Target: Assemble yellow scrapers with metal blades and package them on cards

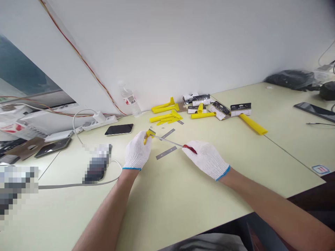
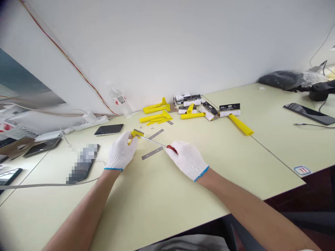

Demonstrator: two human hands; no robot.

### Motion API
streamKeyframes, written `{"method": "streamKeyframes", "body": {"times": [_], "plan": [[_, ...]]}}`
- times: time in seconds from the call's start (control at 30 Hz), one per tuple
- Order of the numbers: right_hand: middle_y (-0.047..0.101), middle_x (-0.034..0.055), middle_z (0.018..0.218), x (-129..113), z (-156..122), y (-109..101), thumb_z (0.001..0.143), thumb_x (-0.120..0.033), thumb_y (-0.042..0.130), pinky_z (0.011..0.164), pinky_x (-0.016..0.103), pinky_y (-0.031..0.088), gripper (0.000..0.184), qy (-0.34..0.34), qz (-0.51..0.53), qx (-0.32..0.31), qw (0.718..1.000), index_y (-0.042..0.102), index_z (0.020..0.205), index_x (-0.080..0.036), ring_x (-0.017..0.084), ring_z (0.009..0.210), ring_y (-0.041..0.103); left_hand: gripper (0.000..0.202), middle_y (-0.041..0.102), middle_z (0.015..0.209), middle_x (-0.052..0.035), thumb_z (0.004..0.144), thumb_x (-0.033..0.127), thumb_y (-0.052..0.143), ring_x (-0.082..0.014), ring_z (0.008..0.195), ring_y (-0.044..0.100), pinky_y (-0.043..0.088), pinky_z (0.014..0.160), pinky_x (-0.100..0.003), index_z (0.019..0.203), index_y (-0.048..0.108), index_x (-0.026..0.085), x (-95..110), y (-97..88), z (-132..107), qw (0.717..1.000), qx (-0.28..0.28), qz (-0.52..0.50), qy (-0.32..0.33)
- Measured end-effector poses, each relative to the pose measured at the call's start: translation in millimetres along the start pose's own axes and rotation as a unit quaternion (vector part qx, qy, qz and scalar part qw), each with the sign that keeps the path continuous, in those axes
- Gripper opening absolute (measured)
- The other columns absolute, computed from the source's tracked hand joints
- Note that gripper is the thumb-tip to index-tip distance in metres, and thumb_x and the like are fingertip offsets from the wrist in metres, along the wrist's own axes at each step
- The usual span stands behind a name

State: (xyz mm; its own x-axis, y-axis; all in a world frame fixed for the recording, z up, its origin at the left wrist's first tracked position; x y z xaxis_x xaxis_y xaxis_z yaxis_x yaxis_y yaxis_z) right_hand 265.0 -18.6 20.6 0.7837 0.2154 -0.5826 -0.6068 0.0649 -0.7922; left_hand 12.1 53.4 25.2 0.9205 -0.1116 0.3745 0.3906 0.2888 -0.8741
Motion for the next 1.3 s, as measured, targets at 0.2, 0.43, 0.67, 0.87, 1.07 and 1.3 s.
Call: {"method": "streamKeyframes", "body": {"times": [0.2,0.43,0.67,0.87,1.07,1.3], "plan": [[0.075,0.0019,0.092,7.4,-1.6,1.6,0.08,-0.033,0.077,0.071,0.028,0.048,0.021,0.091,0.144,-0.04,0.985,0.066,0.093,-0.021,0.018,0.081,0.067,0.021,0.077,0.112,-0.0006,0.098,0.039,0.051,-0.0197,0.083,0.067,0.039,0.069,-0.029,0.106,0.064,0.024,-1.8,-1.3,0.6,1.0,0.01,-0.013,-0.002],[0.064,0.0006,0.069,1.6,-2.8,-1.1,0.095,-0.042,0.06,0.061,0.03,0.038,0.031,0.031,0.096,-0.028,0.995,0.065,0.074,-0.02,0.015,0.064,0.057,0.021,0.077,0.103,-0.0023,0.099,0.041,0.05,-0.0206,0.08,0.066,0.034,0.064,-0.029,0.103,0.064,0.025,-0.9,2.9,-0.2,1.0,-0.003,0.013,0.002],[0.054,-0.0051,0.066,11.9,-9.1,26.2,0.095,-0.051,0.062,0.04,0.024,0.013,0.03,0.235,0.435,-0.251,0.832,0.057,0.095,-0.02,0.005,0.042,0.022,0.019,0.077,0.107,-0.0006,0.099,0.039,0.051,-0.0206,0.082,0.067,0.036,0.066,-0.029,0.104,0.063,0.026,-1.6,2.9,-0.2,1.0,0.004,0.005,0.004],[0.059,-0.0055,0.056,12.1,-5.2,10.1,0.087,-0.037,0.073,0.044,0.021,0.041,0.027,0.184,0.269,-0.132,0.936,0.051,0.088,-0.022,0.01,0.047,0.052,0.019,0.077,0.107,-0.0013,0.099,0.04,0.05,-0.0224,0.082,0.068,0.037,0.066,-0.03,0.104,0.062,0.026,-0.7,1.6,-2.0,1.0,0.013,0.017,0.003],[0.061,-0.0048,0.053,10.5,-7.2,16.3,0.09,-0.045,0.068,0.046,0.023,0.042,0.028,0.17,0.236,-0.143,0.946,0.051,0.087,-0.023,0.012,0.047,0.056,0.021,0.077,0.116,-0.0001,0.099,0.039,0.05,-0.0253,0.092,0.072,0.04,0.07,-0.032,0.111,0.061,0.026,-1.9,2.3,-2.5,1.0,0.013,-0.001,-0.008],[0.068,-0.0011,0.072,10.3,-4.3,4.6,0.092,-0.047,0.064,0.059,0.028,0.043,0.027,0.119,0.124,-0.065,0.983,0.061,0.081,-0.022,0.015,0.062,0.062,0.019,0.077,0.116,0.0024,0.099,0.041,0.051,-0.0253,0.088,0.071,0.04,0.068,-0.032,0.112,0.058,0.028,-1.8,2.8,-3.5,0.999,0.017,-0.015,-0.025]]}}
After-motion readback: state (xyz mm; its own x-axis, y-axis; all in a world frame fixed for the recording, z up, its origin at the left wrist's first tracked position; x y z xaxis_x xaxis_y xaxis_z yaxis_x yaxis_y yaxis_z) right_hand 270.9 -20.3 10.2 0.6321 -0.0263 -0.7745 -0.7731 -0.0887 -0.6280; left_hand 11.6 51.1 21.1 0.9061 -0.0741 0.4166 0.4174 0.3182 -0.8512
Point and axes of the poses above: each hand's wrist, its own z-axis towards the middle knuckle, its own y-axis out of the palm, x = y × z, the point moved 5 cm from there along z, towards the middle knuckle
